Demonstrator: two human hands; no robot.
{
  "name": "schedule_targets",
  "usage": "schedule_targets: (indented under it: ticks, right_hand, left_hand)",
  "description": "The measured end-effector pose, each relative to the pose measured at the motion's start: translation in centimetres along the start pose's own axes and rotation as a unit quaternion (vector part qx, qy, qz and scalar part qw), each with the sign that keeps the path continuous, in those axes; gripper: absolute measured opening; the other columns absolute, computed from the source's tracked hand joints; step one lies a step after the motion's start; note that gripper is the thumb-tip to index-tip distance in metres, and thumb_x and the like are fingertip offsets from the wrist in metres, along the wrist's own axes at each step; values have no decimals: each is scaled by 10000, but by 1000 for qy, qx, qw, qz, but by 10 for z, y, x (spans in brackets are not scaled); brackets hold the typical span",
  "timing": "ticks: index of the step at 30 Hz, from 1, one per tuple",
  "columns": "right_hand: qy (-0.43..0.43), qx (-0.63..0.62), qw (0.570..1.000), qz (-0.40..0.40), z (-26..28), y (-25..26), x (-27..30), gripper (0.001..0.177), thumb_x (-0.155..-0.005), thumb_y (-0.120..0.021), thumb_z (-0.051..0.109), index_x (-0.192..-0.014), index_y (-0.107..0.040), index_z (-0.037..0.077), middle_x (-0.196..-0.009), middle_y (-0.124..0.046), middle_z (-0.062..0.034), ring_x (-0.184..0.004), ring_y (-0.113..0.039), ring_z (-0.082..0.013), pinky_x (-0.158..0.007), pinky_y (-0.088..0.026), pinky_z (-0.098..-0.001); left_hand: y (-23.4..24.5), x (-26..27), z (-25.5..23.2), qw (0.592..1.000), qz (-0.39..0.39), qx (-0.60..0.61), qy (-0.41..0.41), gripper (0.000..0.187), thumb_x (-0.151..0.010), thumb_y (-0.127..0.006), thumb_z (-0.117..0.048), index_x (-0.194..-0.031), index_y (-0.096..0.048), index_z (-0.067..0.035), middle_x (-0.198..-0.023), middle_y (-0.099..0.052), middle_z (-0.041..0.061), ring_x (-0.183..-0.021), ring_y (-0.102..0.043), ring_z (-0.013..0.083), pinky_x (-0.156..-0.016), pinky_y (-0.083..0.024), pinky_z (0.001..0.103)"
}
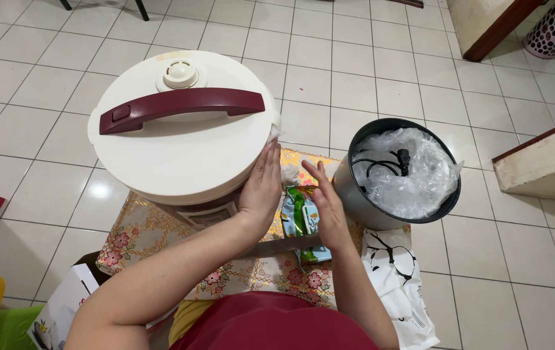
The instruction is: The person wipes the exterior of a rice cooker with tissues, then opens the lid and wipes the inner lid and rim of the cooker. A detached inner pot and power cord sit in a container beside the cooker on the table.
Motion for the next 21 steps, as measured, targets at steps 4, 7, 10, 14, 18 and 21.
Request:
schedule_targets:
  ticks: [4, 7, 10, 14, 18, 21]
  right_hand:
    - [10, 4, 1000, 17, -5, -2, 2, 576, -1084, -395, 378, -1538, -458, 29, -1639, -431, -156, -1637, -116, -333, -1297, -87, -456]
    - [19, 2, 1000, 17, -4, 2, 0, 562, -1094, -399, 363, -1534, -458, 19, -1628, -446, -158, -1631, -153, -336, -1298, -109, -451]
    - [21, 8, 1000, 5, -4, 7, 1, 551, -1094, -417, 349, -1526, -471, 11, -1613, -467, -154, -1622, -204, -328, -1295, -144, -442]
    - [5, -21, 1000, -14, -10, 13, -2, 522, -1090, -459, 309, -1509, -483, -2, -1585, -488, -156, -1579, -294, -299, -1267, -227, -418]
    - [-51, -76, 996, 23, -25, 16, -3, 483, -1077, -485, 252, -1475, -523, -19, -1473, -578, -153, -1364, -517, -242, -1153, -376, -367]
    - [-164, -174, 970, 43, -42, 20, -3, 458, -1068, -478, 247, -1419, -587, -27, -1344, -662, -145, -1201, -629, -198, -1037, -482, -339]
  left_hand:
    - [-10, 4, -15, 999, -24, 32, -25, 605, -975, -416, -258, -1455, -459, 108, -1584, -384, 273, -1498, -275, 433, -1210, -37, 571]
    - [-19, 14, -31, 996, -21, 67, -58, 581, -978, -432, -229, -1423, -494, 138, -1539, -453, 303, -1460, -359, 443, -1211, -100, 559]
    - [-20, 22, -38, 978, -34, 186, -88, 551, -939, -502, -169, -1396, -528, 138, -1462, -521, 316, -1381, -469, 415, -1188, -258, 498]
    - [1, 27, -16, 807, -118, 576, -48, 545, -776, -615, 36, -1321, -620, 27, -1346, -640, 269, -1150, -651, 383, -955, -519, 439]
    - [-5, 22, -3, 512, -21, 856, 72, 250, -942, -673, -114, -1159, -604, -11, -1028, -732, 163, -947, -699, 281, -797, -549, 380]
    - [-9, 14, -6, 422, 27, 900, 106, 230, -960, -701, -215, -1072, -662, -17, -922, -742, 118, -832, -674, 208, -741, -538, 328]
Point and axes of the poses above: each hand's wrist, its own x-axis away from the middle knuckle, its own y-axis out of the back of the hand, z = x × y, the point moved 6 cm from there along -x, towards the middle knuckle
